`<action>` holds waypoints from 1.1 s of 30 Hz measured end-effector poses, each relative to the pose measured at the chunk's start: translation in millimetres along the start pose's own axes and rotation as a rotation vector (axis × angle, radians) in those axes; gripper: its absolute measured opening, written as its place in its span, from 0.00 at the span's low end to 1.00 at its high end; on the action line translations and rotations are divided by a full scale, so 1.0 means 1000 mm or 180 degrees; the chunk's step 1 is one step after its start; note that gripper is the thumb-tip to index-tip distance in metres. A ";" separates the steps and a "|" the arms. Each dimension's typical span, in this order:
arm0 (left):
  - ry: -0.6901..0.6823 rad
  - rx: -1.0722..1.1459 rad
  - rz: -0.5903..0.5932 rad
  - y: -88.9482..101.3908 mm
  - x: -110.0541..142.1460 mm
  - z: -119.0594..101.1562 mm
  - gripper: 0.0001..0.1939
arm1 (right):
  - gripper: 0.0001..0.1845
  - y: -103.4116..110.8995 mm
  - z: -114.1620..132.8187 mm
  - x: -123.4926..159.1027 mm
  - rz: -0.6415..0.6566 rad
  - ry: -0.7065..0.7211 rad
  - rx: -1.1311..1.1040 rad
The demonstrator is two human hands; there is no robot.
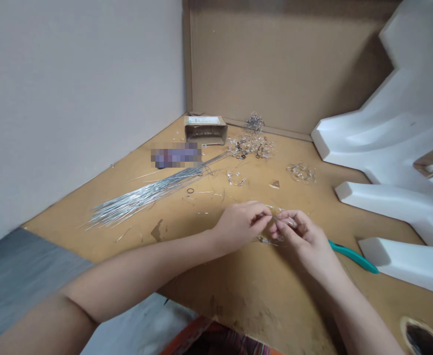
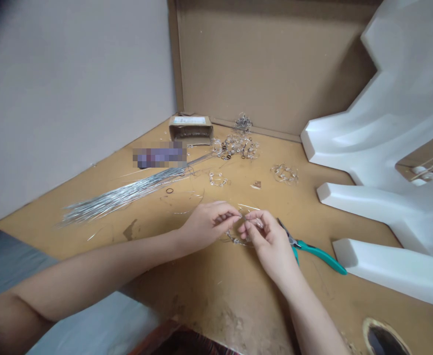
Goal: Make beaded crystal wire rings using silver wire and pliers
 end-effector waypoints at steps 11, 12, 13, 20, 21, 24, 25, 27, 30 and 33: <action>-0.0063 -0.0737 -0.0117 -0.003 0.004 -0.002 0.06 | 0.08 -0.010 -0.005 0.005 -0.0229 0.0208 0.0618; -0.0056 -0.0698 -0.0115 -0.002 0.004 -0.002 0.06 | 0.09 -0.010 -0.005 0.005 -0.0320 0.0198 0.0742; -0.0050 -0.0673 -0.0109 -0.002 0.004 -0.002 0.05 | 0.09 -0.009 -0.004 0.005 -0.0411 0.0194 0.0905; -0.0021 -0.0699 0.0034 -0.003 0.005 -0.004 0.05 | 0.08 -0.008 -0.003 0.007 -0.0844 0.0287 0.1860; -0.0025 -0.0706 0.0052 -0.003 0.005 -0.004 0.05 | 0.08 -0.008 -0.003 0.007 -0.0879 0.0297 0.1945; -0.0007 -0.0710 0.0074 -0.004 0.005 -0.004 0.05 | 0.09 -0.009 -0.003 0.007 -0.0954 0.0378 0.2120; -0.0002 -0.0700 0.0068 -0.004 0.006 -0.004 0.05 | 0.09 -0.010 -0.003 0.008 -0.0972 0.0414 0.2183; -0.0006 -0.0669 0.0052 -0.004 0.006 -0.005 0.05 | 0.10 -0.010 -0.002 0.008 -0.0987 0.0477 0.2317; -0.0010 -0.0651 0.0060 -0.003 0.006 -0.005 0.05 | 0.12 -0.009 0.001 0.007 -0.0963 0.0512 0.2434; -0.0018 -0.0697 0.0092 -0.003 0.006 -0.006 0.06 | 0.09 -0.007 0.004 0.007 -0.0986 0.0561 0.2602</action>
Point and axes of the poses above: each hand's wrist, its own x-axis away from the middle knuckle, its own y-axis out of the back of the hand, z = x × y, the point moved 2 cm from there along -x, towards the middle knuckle
